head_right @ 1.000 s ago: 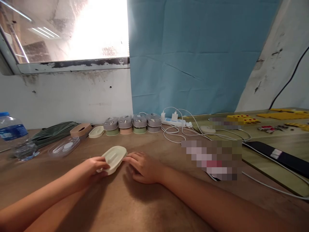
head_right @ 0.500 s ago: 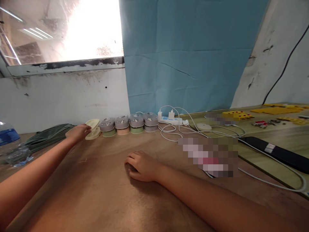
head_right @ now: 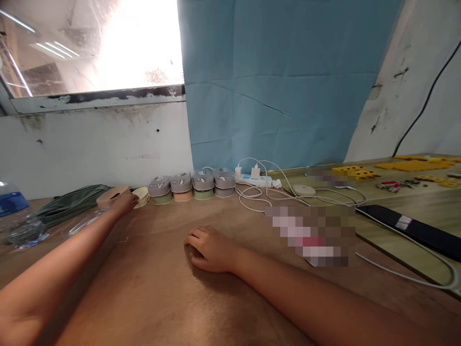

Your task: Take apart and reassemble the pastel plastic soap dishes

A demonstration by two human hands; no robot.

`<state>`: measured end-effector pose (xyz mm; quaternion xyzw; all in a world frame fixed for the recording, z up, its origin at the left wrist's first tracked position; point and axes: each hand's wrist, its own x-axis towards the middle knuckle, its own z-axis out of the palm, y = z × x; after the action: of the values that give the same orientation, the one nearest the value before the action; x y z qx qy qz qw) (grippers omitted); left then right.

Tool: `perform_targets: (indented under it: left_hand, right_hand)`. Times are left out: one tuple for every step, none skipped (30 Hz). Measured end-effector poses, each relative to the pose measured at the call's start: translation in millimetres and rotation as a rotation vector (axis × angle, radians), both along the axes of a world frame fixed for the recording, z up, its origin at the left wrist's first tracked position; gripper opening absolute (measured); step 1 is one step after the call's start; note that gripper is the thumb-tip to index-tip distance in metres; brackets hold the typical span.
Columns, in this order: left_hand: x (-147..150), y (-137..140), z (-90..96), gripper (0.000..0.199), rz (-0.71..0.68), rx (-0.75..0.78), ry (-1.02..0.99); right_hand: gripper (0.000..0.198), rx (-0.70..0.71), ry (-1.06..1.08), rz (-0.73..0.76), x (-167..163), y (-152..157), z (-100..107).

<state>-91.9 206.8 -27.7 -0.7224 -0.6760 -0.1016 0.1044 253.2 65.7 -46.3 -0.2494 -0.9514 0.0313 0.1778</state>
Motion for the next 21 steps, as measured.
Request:
perform_targets:
  left_hand:
    - [1, 0, -1.4, 0.031, 0.008, 0.024, -0.016]
    - [2, -1, -2.5, 0.036, 0.019, 0.058, -0.035]
    - [6, -2, -3.3, 0.041, 0.029, 0.101, -0.057]
    - [10, -2, -3.7, 0.045, 0.036, 0.148, -0.081]
    - [16, -2, -3.6, 0.048, 0.036, 0.192, -0.106]
    - [23, -1, -3.3, 0.05, 0.031, 0.232, -0.125]
    - [31, 0, -2.7, 0.053, 0.02, 0.262, -0.153]
    - [39, 2, -2.0, 0.055, 0.006, 0.277, -0.198]
    - [46, 4, -1.4, 0.057, -0.01, 0.275, -0.262]
    - [54, 6, -1.1, 0.06, -0.026, 0.256, -0.34]
    - [61, 9, -1.0, 0.063, -0.041, 0.226, -0.426]
    - [66, 11, -1.4, 0.066, -0.053, 0.196, -0.507]
    - [70, 14, -2.0, 0.068, -0.059, 0.173, -0.568]
    - [73, 16, -3.0, 0.07, -0.057, 0.165, -0.603]
    - [75, 18, -4.2, 0.069, -0.052, 0.17, -0.626]
    - [76, 20, -5.4, 0.067, -0.043, 0.184, -0.641]
    - [76, 22, -6.5, 0.064, -0.034, 0.201, -0.652]
    - [75, 23, -7.5, 0.061, -0.027, 0.217, -0.662]
    - [74, 23, -8.2, 0.058, -0.023, 0.234, -0.675]
    - [72, 23, -8.6, 0.056, -0.021, 0.252, -0.689]
    - [69, 22, -8.6, 0.055, -0.02, 0.273, -0.703]
  right_hand:
    - [0.027, 0.0, 0.0, 0.001, 0, 0, 0]
    - [0.027, 0.0, 0.0, 0.002, 0, 0, 0]
    - [0.027, 0.001, 0.0, 0.002, 0, 0, -1]
    - [0.027, 0.003, 0.002, 0.003, 0, 0, -1]
    - [0.026, 0.003, 0.003, 0.004, 0, 0, 0]
    - [0.027, 0.001, 0.003, 0.003, 0, 0, 0]
    - [0.027, -0.003, 0.002, 0.002, 0, 0, 0]
    - [0.027, -0.008, 0.001, 0.0, 0, 0, 0]
    - [0.027, -0.012, -0.001, -0.003, 0, 0, 0]
    - [0.027, -0.017, -0.004, -0.004, 0, -1, 0]
    - [0.028, -0.022, -0.006, -0.006, 0, -1, 1]
    - [0.028, -0.025, -0.005, -0.004, 0, -1, 1]
    - [0.028, -0.028, -0.004, -0.001, 0, -1, 1]
    - [0.028, -0.03, -0.001, 0.001, 0, -1, 1]
    - [0.027, -0.031, 0.0, 0.004, 0, -1, 1]
    - [0.027, -0.031, 0.002, 0.005, 0, -1, 1]
    - [0.027, -0.032, 0.004, 0.004, 0, -1, 1]
    - [0.027, -0.034, 0.004, 0.001, 0, -1, 1]
    - [0.027, -0.035, 0.004, -0.001, 0, -1, 1]
    - [0.027, -0.034, 0.004, -0.003, 0, -1, 1]
    - [0.027, -0.033, 0.003, -0.003, -1, -1, 2]
